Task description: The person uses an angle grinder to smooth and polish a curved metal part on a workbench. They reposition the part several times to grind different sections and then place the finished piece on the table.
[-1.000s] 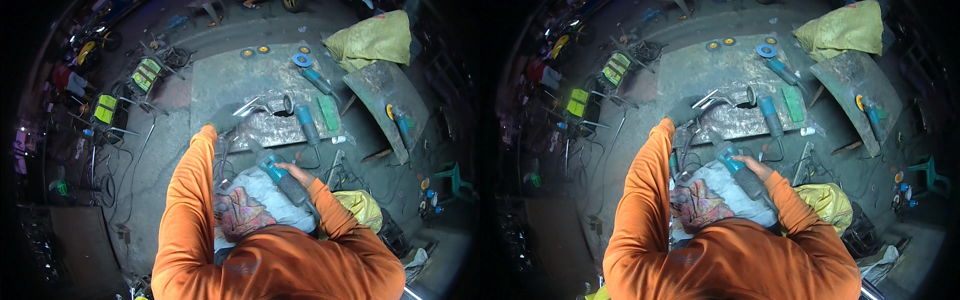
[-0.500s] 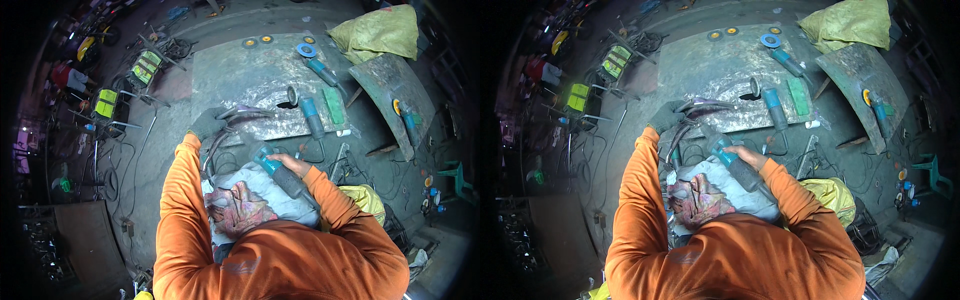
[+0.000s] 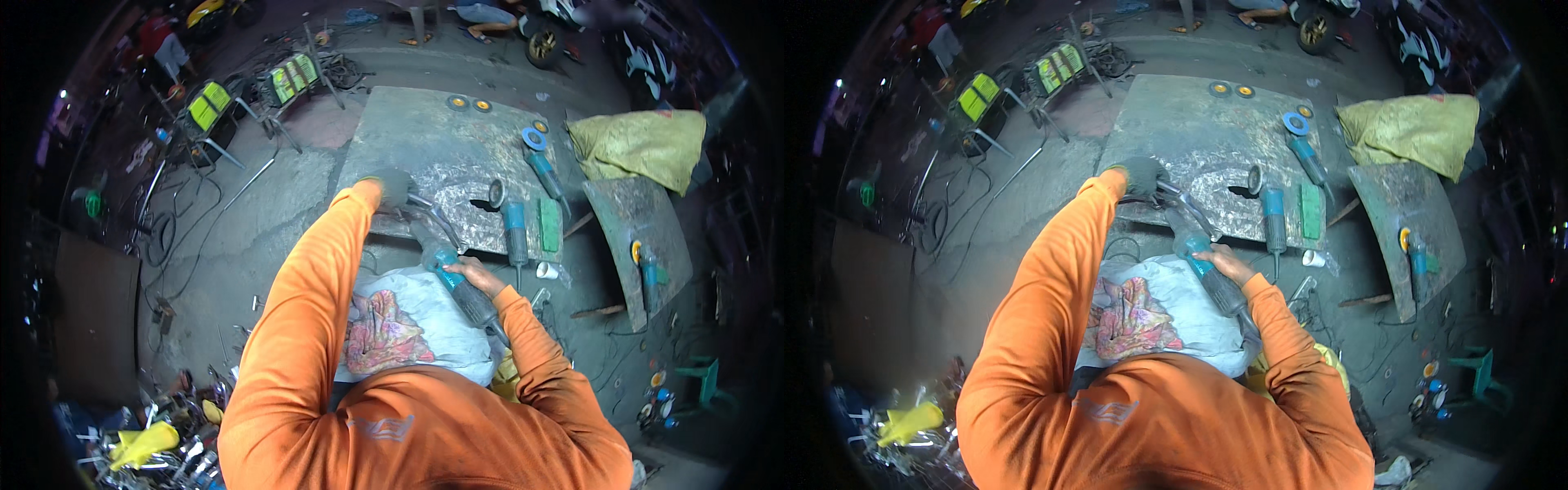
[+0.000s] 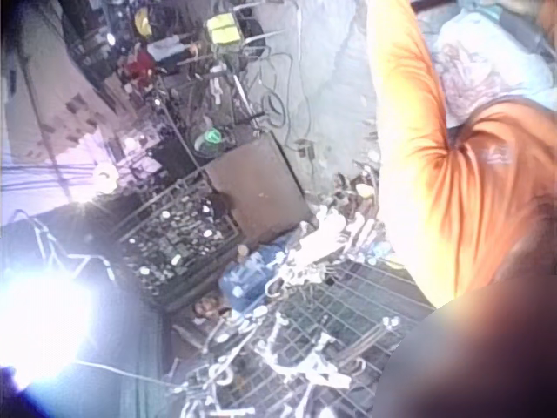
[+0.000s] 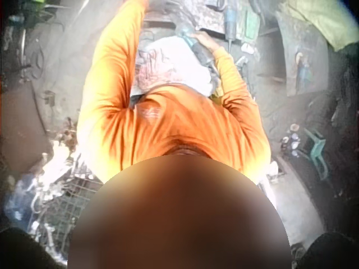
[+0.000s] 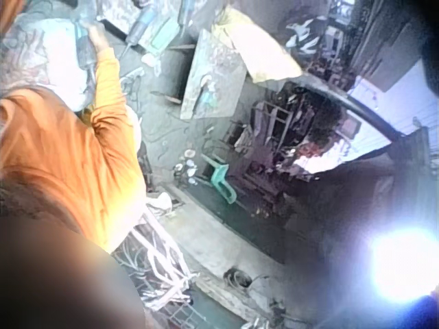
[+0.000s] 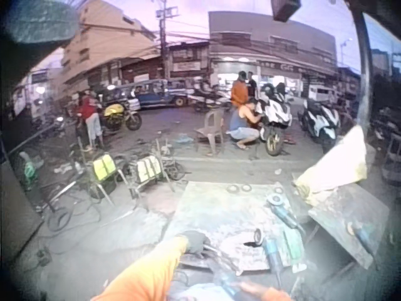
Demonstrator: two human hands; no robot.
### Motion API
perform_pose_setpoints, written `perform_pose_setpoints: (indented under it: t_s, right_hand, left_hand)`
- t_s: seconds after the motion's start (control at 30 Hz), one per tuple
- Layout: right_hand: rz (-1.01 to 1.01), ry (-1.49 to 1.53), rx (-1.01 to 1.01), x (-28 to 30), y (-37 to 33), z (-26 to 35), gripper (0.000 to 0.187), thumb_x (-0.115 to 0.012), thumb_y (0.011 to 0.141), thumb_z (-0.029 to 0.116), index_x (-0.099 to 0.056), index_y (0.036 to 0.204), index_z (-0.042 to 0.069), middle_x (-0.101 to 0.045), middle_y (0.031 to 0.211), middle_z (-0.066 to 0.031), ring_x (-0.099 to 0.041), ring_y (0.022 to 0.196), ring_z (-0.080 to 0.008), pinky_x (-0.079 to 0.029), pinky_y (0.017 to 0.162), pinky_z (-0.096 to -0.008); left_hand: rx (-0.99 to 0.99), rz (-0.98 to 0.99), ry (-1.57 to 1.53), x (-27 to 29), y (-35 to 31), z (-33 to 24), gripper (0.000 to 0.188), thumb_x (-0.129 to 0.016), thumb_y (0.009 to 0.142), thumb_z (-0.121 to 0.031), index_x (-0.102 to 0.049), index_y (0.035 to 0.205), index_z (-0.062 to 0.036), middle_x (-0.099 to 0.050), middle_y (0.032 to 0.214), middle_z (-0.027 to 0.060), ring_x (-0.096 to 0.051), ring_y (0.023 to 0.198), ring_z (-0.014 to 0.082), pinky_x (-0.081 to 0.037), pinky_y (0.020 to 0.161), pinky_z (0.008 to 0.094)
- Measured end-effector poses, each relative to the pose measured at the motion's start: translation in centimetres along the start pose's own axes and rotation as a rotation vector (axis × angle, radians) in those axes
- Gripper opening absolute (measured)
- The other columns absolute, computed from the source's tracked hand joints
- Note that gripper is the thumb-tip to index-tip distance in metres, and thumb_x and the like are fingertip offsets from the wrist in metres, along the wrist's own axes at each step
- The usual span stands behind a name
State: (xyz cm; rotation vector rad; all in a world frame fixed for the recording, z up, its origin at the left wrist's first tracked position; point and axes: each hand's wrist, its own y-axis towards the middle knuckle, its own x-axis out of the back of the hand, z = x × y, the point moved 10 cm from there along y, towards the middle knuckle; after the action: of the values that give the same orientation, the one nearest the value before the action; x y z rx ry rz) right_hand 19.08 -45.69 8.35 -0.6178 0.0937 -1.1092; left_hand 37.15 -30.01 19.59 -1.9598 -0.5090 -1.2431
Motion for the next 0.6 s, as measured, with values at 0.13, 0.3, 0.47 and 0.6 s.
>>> perform_pose_setpoints:
  t_s: [0.13, 0.3, 0.47, 0.6]
  right_hand:
    - [-0.067, -0.096, 0.044, 0.7, 0.0, 0.0, 0.077, -0.071, 0.085, 0.054, -0.064, 0.123, -0.012, -0.067, 0.12, -0.0261, -0.064, 0.112, -0.0327, -0.046, 0.1, -0.0387]
    - [-0.1, -0.02, 0.039, 0.8, -0.3, 0.8, 0.07, -0.073, 0.086, 0.048, -0.065, 0.122, -0.012, -0.068, 0.116, -0.0229, -0.065, 0.107, -0.0288, -0.049, 0.096, -0.0381]
    - [0.007, 0.247, -0.069, -0.1, -0.9, 0.2, 0.056, -0.067, 0.095, 0.04, -0.06, 0.128, -0.005, -0.067, 0.104, -0.0098, -0.064, 0.083, -0.0147, -0.051, 0.077, -0.0289]
    - [-0.008, 0.353, -0.137, -0.3, -1.0, -1.2, 0.052, -0.066, 0.096, 0.039, -0.061, 0.126, -0.004, -0.066, 0.103, -0.0091, -0.064, 0.083, -0.0149, -0.052, 0.076, -0.029]
  left_hand:
    - [-0.046, 0.076, -0.043, -0.2, 1.9, 0.5, 0.035, -0.064, 0.078, -0.014, -0.077, 0.11, -0.0175, -0.076, 0.112, 0.0111, -0.071, 0.098, 0.031, -0.054, 0.087, 0.0443]
    - [-0.067, 0.147, 0.014, -1.0, 3.3, 0.8, 0.036, -0.068, 0.075, -0.016, -0.077, 0.11, -0.0153, -0.076, 0.109, 0.0118, -0.07, 0.097, 0.0319, -0.053, 0.087, 0.0464]
    - [-0.112, 0.125, -0.025, -1.0, 3.9, 0.4, 0.033, -0.065, 0.075, -0.013, -0.076, 0.106, -0.0132, -0.076, 0.102, 0.0141, -0.068, 0.09, 0.0328, -0.052, 0.081, 0.0472]
    - [-0.141, 0.131, -0.062, -0.7, 3.9, -0.4, 0.031, -0.064, 0.074, -0.012, -0.076, 0.102, -0.0124, -0.076, 0.097, 0.0147, -0.066, 0.084, 0.0331, -0.051, 0.078, 0.0474]
